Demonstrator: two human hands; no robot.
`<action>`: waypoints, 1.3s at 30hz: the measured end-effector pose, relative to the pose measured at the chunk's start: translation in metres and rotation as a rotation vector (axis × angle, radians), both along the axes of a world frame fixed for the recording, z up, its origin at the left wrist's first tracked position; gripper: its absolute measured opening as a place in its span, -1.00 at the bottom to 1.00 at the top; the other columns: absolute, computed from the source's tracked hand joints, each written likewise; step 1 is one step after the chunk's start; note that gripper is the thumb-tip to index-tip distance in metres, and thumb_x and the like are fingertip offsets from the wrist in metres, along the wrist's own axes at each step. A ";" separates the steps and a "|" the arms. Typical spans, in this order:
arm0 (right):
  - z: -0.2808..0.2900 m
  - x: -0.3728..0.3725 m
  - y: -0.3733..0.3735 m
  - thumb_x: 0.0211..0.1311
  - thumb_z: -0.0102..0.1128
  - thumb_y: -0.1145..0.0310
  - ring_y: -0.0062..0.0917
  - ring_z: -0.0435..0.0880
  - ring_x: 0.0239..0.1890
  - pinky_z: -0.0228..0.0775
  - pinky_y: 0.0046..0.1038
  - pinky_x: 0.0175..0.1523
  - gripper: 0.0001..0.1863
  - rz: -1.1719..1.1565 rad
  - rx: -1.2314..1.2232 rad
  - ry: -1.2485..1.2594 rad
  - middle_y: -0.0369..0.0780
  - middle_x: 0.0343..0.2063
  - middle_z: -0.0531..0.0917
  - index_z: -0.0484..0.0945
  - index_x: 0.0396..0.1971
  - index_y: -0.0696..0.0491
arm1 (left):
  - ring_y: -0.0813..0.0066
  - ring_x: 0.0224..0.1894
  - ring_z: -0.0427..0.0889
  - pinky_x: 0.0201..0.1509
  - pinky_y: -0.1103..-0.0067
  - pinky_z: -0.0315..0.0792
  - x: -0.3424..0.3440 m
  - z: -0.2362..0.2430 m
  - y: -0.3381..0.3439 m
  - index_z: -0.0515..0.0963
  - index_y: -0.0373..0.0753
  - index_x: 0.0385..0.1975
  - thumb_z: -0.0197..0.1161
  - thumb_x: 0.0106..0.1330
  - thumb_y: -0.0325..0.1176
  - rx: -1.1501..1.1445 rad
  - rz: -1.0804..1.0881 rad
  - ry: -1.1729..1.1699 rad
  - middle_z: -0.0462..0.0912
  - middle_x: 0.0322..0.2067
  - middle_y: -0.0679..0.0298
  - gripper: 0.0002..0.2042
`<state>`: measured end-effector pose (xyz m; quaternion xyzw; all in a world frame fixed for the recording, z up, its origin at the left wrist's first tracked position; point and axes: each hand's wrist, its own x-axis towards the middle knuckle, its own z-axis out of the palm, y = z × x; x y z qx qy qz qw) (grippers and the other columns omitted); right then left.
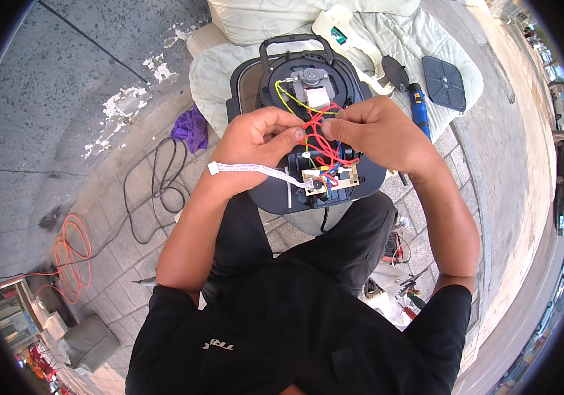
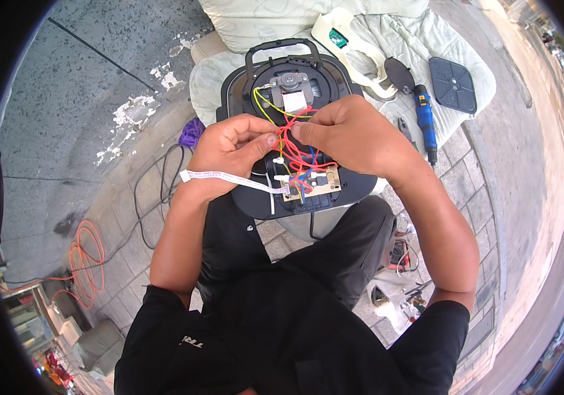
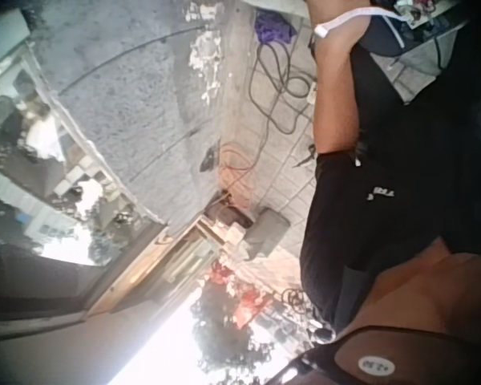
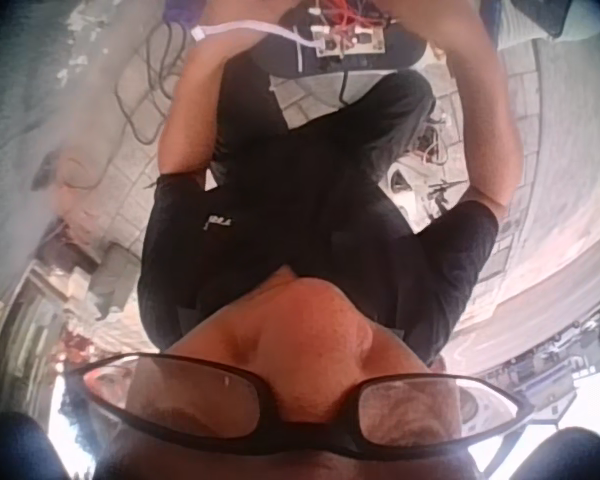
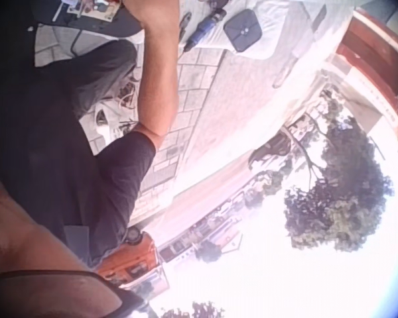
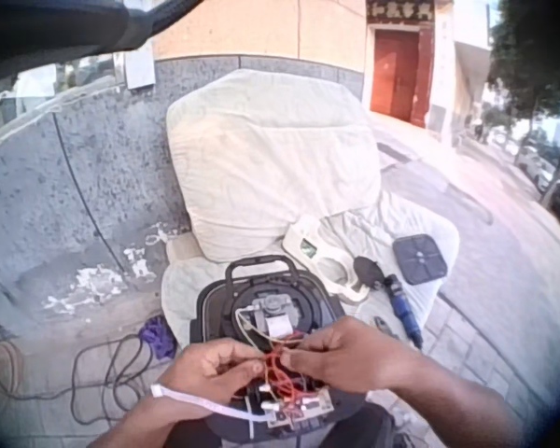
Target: The person uses a power drill to remove screws from a small electronic device, then organizes and secures the internal wires with zip ties. They briefly walk into a nearby shop to retrieve more zip ties and return to continue bundling the wires.
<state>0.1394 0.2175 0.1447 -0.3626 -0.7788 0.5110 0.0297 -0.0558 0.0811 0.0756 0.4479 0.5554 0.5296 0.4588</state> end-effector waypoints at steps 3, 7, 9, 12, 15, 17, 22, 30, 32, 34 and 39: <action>-0.002 0.003 0.000 0.41 0.35 0.20 -0.76 0.41 -0.59 0.29 -0.52 -0.48 -0.65 0.036 -0.024 -0.011 -0.37 -0.69 0.55 0.77 -0.38 0.24 | 0.65 -0.19 0.70 -0.08 0.67 0.59 -0.004 0.007 -0.001 0.64 -0.42 -0.06 0.35 0.46 -0.50 -0.114 -0.016 -0.145 0.78 -0.19 0.20 -0.84; -0.007 0.005 0.001 0.41 0.34 0.23 -0.76 0.44 -0.56 0.32 -0.53 -0.45 -0.68 0.046 -0.065 -0.028 -0.36 -0.66 0.58 0.78 -0.36 0.22 | 0.62 -0.19 0.71 -0.08 0.66 0.59 0.000 0.003 0.002 0.64 -0.43 -0.08 0.35 0.44 -0.54 -0.120 0.005 -0.140 0.77 -0.20 0.18 -0.85; 0.006 0.002 -0.002 0.41 0.34 0.23 -0.76 0.45 -0.54 0.32 -0.54 -0.42 -0.68 -0.006 -0.162 -0.042 -0.36 -0.64 0.59 0.78 -0.35 0.22 | 0.61 -0.19 0.72 -0.09 0.67 0.60 0.002 -0.003 0.000 0.64 -0.42 -0.09 0.35 0.43 -0.55 -0.086 0.011 -0.145 0.77 -0.21 0.19 -0.86; 0.007 0.004 0.000 0.42 0.35 0.23 -0.78 0.42 -0.57 0.24 -0.59 -0.46 -0.72 -0.073 -0.238 -0.040 -0.41 -0.64 0.56 0.80 -0.31 0.16 | 0.65 -0.24 0.70 -0.19 0.71 0.57 0.003 -0.008 0.000 0.64 -0.42 -0.10 0.36 0.43 -0.55 -0.046 0.023 -0.165 0.77 -0.23 0.22 -0.86; 0.007 0.007 0.002 0.42 0.36 0.22 -0.79 0.42 -0.58 0.21 -0.62 -0.48 -0.73 -0.053 -0.223 -0.017 -0.42 -0.63 0.57 0.80 -0.30 0.14 | 0.75 -0.40 0.61 -0.41 0.76 0.45 0.006 0.000 -0.001 0.64 -0.40 -0.11 0.36 0.43 -0.51 -0.062 0.043 -0.177 0.76 -0.26 0.25 -0.87; 0.006 0.009 0.002 0.42 0.36 0.22 -0.80 0.43 -0.57 0.21 -0.63 -0.48 -0.73 -0.023 -0.179 -0.019 -0.42 -0.62 0.58 0.79 -0.31 0.14 | 0.79 -0.51 0.52 -0.53 0.78 0.34 0.009 0.004 -0.003 0.64 -0.39 -0.12 0.36 0.44 -0.49 -0.070 0.072 -0.221 0.75 -0.29 0.26 -0.87; 0.006 0.013 0.003 0.42 0.31 0.22 -0.76 0.42 -0.54 0.29 -0.54 -0.42 -0.66 0.002 -0.123 -0.099 -0.37 -0.64 0.57 0.71 -0.45 0.19 | 0.79 -0.62 0.40 -0.61 0.77 0.24 0.004 0.005 -0.003 0.63 -0.36 -0.11 0.36 0.43 -0.47 -0.109 0.122 -0.324 0.76 -0.31 0.22 -0.86; 0.009 0.016 0.001 0.40 0.32 0.21 -0.75 0.44 -0.53 0.32 -0.54 -0.41 -0.65 -0.009 -0.125 -0.076 -0.37 -0.63 0.58 0.70 -0.45 0.22 | 0.78 -0.62 0.41 -0.61 0.76 0.24 0.005 0.000 -0.002 0.62 -0.37 -0.09 0.33 0.43 -0.50 -0.099 0.149 -0.315 0.77 -0.29 0.16 -0.86; 0.005 0.018 0.000 0.39 0.33 0.21 -0.75 0.44 -0.52 0.33 -0.54 -0.40 -0.65 0.014 -0.126 -0.057 -0.37 -0.63 0.57 0.70 -0.45 0.22 | 0.77 -0.62 0.41 -0.60 0.76 0.25 0.005 -0.001 -0.004 0.62 -0.36 -0.08 0.33 0.43 -0.50 -0.074 0.153 -0.286 0.77 -0.29 0.16 -0.85; 0.001 0.018 0.000 0.38 0.34 0.21 -0.75 0.44 -0.53 0.34 -0.54 -0.40 -0.65 0.028 -0.129 -0.003 -0.37 -0.63 0.57 0.70 -0.45 0.22 | 0.76 -0.63 0.41 -0.60 0.75 0.25 0.004 -0.002 -0.006 0.62 -0.35 -0.08 0.32 0.42 -0.50 -0.046 0.170 -0.315 0.77 -0.30 0.16 -0.85; -0.002 0.019 0.004 0.40 0.37 0.27 -0.81 0.39 -0.54 0.19 -0.59 -0.46 -0.71 -0.029 -0.141 0.011 -0.45 -0.63 0.53 0.72 -0.45 0.17 | 0.74 -0.63 0.41 -0.59 0.73 0.27 0.000 -0.006 -0.006 0.62 -0.34 -0.06 0.31 0.42 -0.50 -0.027 0.181 -0.361 0.76 -0.28 0.16 -0.84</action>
